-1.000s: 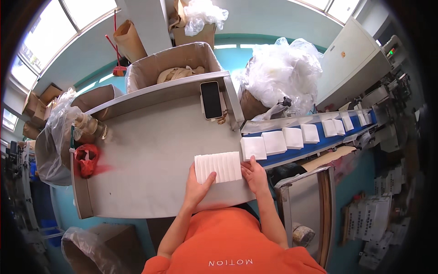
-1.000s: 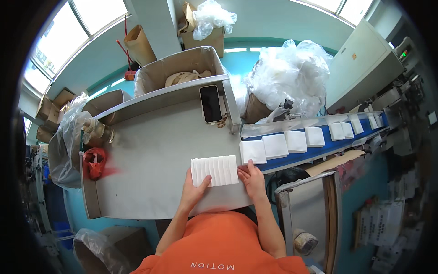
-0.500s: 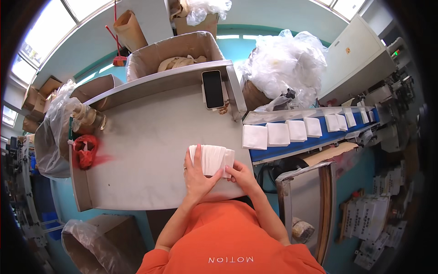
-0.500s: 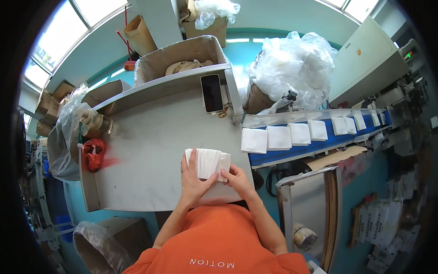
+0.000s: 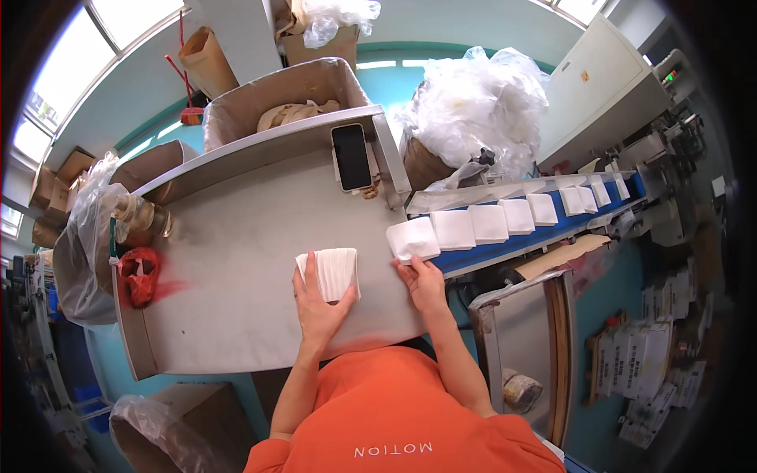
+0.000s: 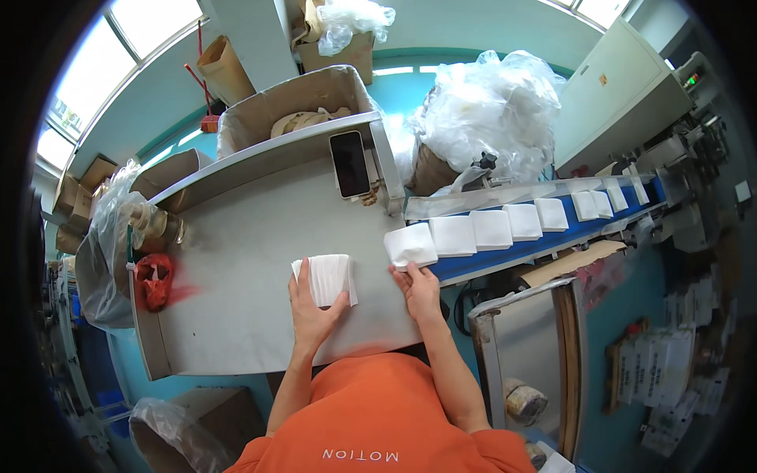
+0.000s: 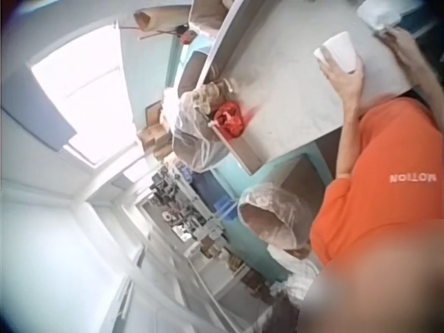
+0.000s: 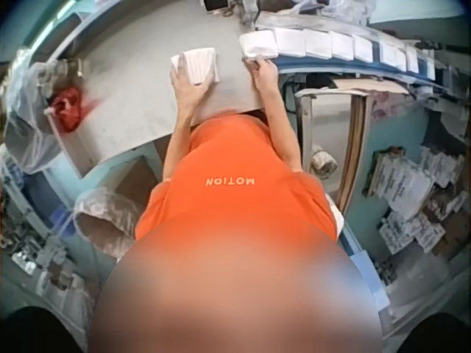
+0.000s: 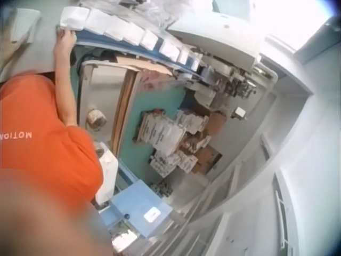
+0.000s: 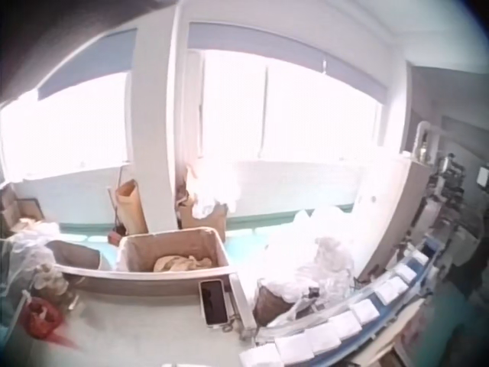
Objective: Sorting and counting pleated paper filters on a conveyor belt and workbench in a factory setting.
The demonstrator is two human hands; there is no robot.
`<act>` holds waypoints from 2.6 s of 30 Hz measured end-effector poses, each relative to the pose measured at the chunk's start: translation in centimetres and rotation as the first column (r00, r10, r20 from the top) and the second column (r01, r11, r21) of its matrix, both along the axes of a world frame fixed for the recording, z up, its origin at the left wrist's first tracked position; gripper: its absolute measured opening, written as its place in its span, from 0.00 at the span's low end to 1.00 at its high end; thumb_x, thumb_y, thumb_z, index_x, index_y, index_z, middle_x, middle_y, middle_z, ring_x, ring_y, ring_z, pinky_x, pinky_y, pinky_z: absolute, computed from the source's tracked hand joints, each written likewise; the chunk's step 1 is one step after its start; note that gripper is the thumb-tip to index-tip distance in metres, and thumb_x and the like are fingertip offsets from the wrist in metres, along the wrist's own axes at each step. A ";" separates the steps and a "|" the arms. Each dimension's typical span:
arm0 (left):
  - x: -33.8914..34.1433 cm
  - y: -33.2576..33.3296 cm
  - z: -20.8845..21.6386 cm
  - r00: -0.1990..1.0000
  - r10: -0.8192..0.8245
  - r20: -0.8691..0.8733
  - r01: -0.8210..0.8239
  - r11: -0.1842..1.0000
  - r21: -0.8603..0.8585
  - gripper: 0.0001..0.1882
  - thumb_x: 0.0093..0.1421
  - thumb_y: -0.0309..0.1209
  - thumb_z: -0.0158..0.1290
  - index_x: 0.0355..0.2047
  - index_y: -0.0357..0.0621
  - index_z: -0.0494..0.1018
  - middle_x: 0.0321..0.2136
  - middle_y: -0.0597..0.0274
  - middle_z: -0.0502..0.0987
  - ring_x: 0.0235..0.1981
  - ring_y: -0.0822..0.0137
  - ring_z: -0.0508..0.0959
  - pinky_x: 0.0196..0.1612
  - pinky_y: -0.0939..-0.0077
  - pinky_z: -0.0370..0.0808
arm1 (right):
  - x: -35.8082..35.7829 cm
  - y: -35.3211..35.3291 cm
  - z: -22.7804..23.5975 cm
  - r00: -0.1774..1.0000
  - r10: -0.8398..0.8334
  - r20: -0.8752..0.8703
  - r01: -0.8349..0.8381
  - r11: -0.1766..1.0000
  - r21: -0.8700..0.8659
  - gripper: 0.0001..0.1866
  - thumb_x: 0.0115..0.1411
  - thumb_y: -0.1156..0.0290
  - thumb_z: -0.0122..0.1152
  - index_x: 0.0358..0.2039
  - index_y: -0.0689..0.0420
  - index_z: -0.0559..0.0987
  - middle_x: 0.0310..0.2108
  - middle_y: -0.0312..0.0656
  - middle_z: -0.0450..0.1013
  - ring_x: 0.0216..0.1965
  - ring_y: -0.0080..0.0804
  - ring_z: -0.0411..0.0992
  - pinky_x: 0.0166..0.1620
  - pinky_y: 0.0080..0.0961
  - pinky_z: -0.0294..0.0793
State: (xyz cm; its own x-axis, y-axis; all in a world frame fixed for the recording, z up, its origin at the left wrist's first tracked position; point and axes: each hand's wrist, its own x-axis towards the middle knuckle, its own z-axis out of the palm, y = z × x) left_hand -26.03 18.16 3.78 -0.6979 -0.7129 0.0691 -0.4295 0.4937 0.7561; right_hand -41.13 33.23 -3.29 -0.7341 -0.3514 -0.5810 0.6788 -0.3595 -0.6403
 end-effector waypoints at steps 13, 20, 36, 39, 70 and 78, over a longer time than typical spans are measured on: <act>-2.0 2.9 -0.6 0.990 -0.111 -0.085 0.119 0.989 0.090 0.51 0.46 0.42 0.65 0.65 0.48 0.48 0.58 0.38 0.53 0.59 0.42 0.58 0.58 0.54 0.60 | 2.6 0.2 3.3 0.855 0.473 -0.215 -0.422 0.873 0.244 0.21 0.64 0.55 0.53 0.41 0.62 0.75 0.33 0.35 0.72 0.36 0.19 0.68 0.37 0.17 0.68; -2.5 2.9 -1.0 0.982 -0.182 -0.053 0.187 0.976 0.111 0.52 0.45 0.43 0.65 0.65 0.50 0.46 0.59 0.35 0.50 0.58 0.38 0.58 0.57 0.49 0.61 | 2.3 -0.3 3.6 0.710 0.558 -0.429 -0.268 0.778 0.569 0.21 0.63 0.55 0.54 0.44 0.61 0.74 0.32 0.33 0.73 0.32 0.16 0.67 0.32 0.16 0.68; -3.2 3.2 -1.3 0.975 -0.185 -0.119 0.198 0.974 0.106 0.47 0.48 0.38 0.63 0.65 0.49 0.49 0.58 0.35 0.53 0.58 0.40 0.59 0.58 0.53 0.61 | 2.4 0.0 3.8 0.790 0.511 -0.339 -0.355 0.831 0.428 0.20 0.62 0.57 0.57 0.43 0.62 0.74 0.33 0.37 0.73 0.34 0.18 0.69 0.35 0.15 0.69; -2.9 2.5 -1.6 0.988 -0.126 -0.088 0.135 0.985 0.104 0.48 0.47 0.38 0.63 0.65 0.50 0.49 0.58 0.35 0.54 0.58 0.40 0.59 0.57 0.54 0.61 | 1.7 1.1 3.9 0.851 0.523 -0.042 -0.504 0.838 0.208 0.18 0.61 0.59 0.58 0.43 0.62 0.74 0.31 0.34 0.73 0.28 0.16 0.68 0.31 0.13 0.68; -3.1 2.5 -0.8 0.981 -0.073 -0.182 0.146 0.889 0.434 0.53 0.50 0.31 0.60 0.66 0.44 0.35 0.57 0.39 0.61 0.55 0.47 0.67 0.56 0.61 0.66 | -0.7 3.3 3.4 0.984 0.178 -0.028 -0.164 0.949 0.271 0.14 0.61 0.69 0.56 0.46 0.60 0.73 0.34 0.35 0.74 0.31 0.21 0.72 0.33 0.16 0.70; -3.5 2.9 -2.7 0.965 -0.188 -0.183 0.245 0.898 0.367 0.49 0.53 0.36 0.59 0.65 0.35 0.40 0.54 0.38 0.65 0.52 0.49 0.71 0.52 0.65 0.70 | 0.2 1.7 3.5 0.901 0.407 -0.153 -0.315 0.853 0.417 0.26 0.62 0.50 0.54 0.48 0.62 0.70 0.35 0.39 0.73 0.38 0.25 0.72 0.39 0.21 0.71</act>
